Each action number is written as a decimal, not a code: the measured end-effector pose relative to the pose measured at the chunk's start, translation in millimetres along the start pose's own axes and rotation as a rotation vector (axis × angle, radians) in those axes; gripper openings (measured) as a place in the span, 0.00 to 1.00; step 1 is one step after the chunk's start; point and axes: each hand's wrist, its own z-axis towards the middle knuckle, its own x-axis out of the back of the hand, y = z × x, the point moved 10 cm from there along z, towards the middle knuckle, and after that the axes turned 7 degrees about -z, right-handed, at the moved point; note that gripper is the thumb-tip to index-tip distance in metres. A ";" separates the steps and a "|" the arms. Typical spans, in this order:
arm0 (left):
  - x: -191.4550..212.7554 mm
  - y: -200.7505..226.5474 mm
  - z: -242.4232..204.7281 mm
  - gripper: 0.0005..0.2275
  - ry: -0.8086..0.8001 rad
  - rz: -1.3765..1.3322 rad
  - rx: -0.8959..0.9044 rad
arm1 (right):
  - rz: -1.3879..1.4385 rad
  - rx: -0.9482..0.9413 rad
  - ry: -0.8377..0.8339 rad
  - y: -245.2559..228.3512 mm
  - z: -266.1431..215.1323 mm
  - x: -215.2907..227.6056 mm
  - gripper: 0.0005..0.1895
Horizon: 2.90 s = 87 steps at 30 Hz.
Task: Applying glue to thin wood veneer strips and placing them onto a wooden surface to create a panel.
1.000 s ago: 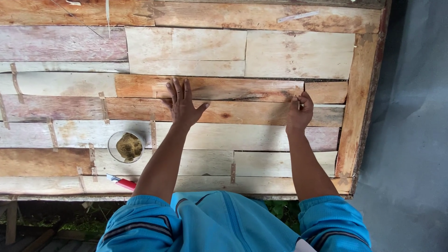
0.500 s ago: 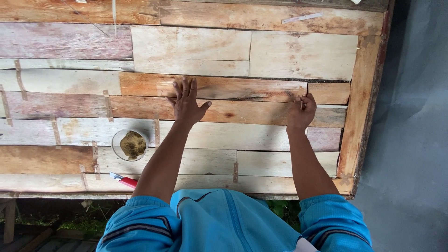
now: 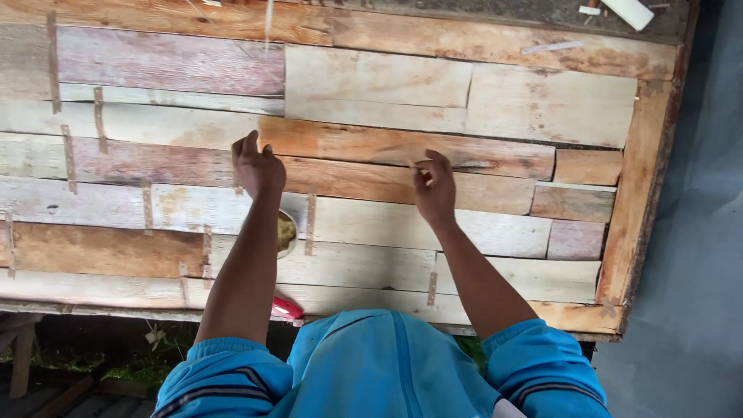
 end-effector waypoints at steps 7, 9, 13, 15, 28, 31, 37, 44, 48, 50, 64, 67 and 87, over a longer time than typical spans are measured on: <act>-5.8 -51.9 39.7 0.12 -0.161 -0.122 0.019 | -0.103 0.057 -0.141 -92.7 5.2 -90.0 0.02; -15.0 -46.5 37.7 0.13 -0.255 -0.123 0.018 | -0.171 0.065 -0.176 -108.5 10.0 -108.0 0.03; -24.5 -39.4 43.7 0.12 -0.320 -0.089 0.027 | -0.304 0.096 -0.132 -117.8 19.3 -129.4 0.02; -19.7 -25.8 41.2 0.11 -0.349 -0.126 0.001 | -0.397 0.106 -0.143 -121.1 19.9 -139.6 0.02; -12.5 -15.0 45.9 0.11 -0.421 -0.149 0.010 | -0.509 0.105 -0.076 -123.5 19.1 -141.5 0.03; -12.1 -17.1 47.8 0.11 -0.402 -0.168 0.007 | -0.547 0.157 -0.072 -131.6 21.2 -141.7 0.04; -5.2 -11.9 48.7 0.10 -0.387 -0.282 -0.047 | -0.517 0.119 -0.046 -124.0 21.3 -139.2 0.01; -6.7 -13.3 48.5 0.10 -0.417 -0.243 -0.038 | -0.505 0.133 -0.083 -136.7 19.1 -140.5 0.02; -9.7 -6.8 50.4 0.10 -0.423 -0.135 -0.052 | -0.538 0.154 -0.080 -141.4 21.1 -141.6 0.05; -9.5 -4.9 53.4 0.10 -0.430 -0.124 -0.065 | -0.539 0.140 -0.079 -130.4 23.1 -144.1 0.03; -3.9 19.9 70.3 0.11 -0.509 0.077 -0.187 | -0.581 0.163 -0.067 -121.9 23.1 -149.2 0.05; 6.1 39.9 76.2 0.20 -0.616 0.118 -0.230 | -0.569 0.139 -0.053 -113.8 23.7 -149.2 0.04; -11.3 49.6 52.6 0.25 -0.635 0.431 -0.601 | -0.655 0.195 -0.067 -102.0 22.9 -158.0 0.08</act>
